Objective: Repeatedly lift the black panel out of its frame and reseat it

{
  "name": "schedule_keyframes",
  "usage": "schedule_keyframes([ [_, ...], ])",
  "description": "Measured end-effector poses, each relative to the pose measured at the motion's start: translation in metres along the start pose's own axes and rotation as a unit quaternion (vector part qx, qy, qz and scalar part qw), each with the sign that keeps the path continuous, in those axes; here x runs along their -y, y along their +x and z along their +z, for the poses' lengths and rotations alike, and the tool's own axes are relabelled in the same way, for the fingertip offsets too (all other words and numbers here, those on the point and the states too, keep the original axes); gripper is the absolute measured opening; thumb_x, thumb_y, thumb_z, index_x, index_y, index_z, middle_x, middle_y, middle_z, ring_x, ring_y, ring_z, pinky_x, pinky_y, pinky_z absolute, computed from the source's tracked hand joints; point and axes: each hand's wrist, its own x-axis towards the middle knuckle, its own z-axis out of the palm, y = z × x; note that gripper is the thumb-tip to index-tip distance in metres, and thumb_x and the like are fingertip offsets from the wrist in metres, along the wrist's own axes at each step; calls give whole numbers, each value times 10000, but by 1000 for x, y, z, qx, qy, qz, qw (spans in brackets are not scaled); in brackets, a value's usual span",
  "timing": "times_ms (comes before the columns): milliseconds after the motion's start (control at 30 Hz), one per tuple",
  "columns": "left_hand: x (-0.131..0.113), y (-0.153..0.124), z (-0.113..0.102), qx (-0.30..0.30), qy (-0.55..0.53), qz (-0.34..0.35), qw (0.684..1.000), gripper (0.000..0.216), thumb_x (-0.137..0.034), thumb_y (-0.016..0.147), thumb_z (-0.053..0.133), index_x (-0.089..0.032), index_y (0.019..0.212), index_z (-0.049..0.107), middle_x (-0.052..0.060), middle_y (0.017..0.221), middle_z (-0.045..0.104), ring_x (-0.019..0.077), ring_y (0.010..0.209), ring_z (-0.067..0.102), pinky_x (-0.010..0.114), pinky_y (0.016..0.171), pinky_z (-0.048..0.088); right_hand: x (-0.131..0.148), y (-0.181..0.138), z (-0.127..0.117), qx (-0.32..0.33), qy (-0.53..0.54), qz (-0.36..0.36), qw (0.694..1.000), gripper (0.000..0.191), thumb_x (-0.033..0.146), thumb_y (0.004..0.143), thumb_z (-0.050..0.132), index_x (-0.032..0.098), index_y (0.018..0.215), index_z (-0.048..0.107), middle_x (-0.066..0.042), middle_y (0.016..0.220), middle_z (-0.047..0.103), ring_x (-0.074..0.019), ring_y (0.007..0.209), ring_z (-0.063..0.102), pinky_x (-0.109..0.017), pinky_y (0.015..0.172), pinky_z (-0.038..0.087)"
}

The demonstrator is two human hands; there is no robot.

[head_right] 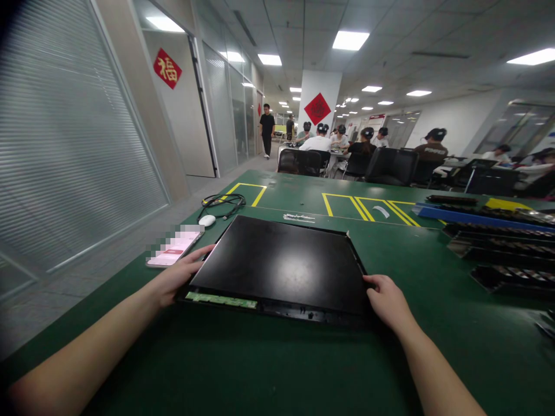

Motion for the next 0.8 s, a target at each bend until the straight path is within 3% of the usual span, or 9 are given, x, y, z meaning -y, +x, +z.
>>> schedule_keyframes([
  [200, -2, -5, 5, -17, 17, 7, 1000, 493, -125, 797, 714, -147, 1284, 646, 78, 763, 796, 230, 607, 748, 293, 539, 592, -3, 1, 2, -6, -20, -21, 1000, 450, 136, 786, 483, 95, 1162, 725, -159, 1241, 666, -257, 1024, 660, -356, 858, 518],
  [367, -5, -5, 4, -17, 48, 17, 999, 327, -89, 743, 669, -135, 1052, 766, 79, 778, 807, 214, 667, 758, 260, 596, 582, -7, 4, 5, -18, -31, -41, 999, 438, 150, 775, 492, 112, 1134, 739, -151, 1220, 675, -253, 1013, 662, -355, 864, 517],
  [500, -8, -8, 4, -60, 95, 44, 993, 202, -189, 711, 737, -175, 901, 803, 62, 806, 815, 240, 782, 764, 293, 705, 589, -5, 2, 3, -13, -38, -44, 998, 452, 152, 780, 484, 88, 1153, 731, -162, 1223, 670, -259, 1021, 660, -359, 884, 510],
  [667, -7, -10, -1, -28, 157, 117, 980, 338, -361, 593, 873, -203, 886, 818, 91, 957, 817, 337, 992, 734, 402, 907, 555, -4, 1, 3, -18, -39, -46, 998, 435, 160, 777, 494, 109, 1128, 744, -156, 1226, 674, -261, 1021, 662, -365, 893, 510],
  [800, -3, -7, -6, 19, 150, 174, 973, 460, -441, 668, 851, -189, 1049, 796, 121, 1139, 778, 362, 1155, 669, 428, 1014, 496, -5, 3, 4, -29, -24, -49, 998, 412, 143, 745, 506, 136, 1066, 764, -140, 1163, 704, -251, 998, 671, -359, 894, 513],
])
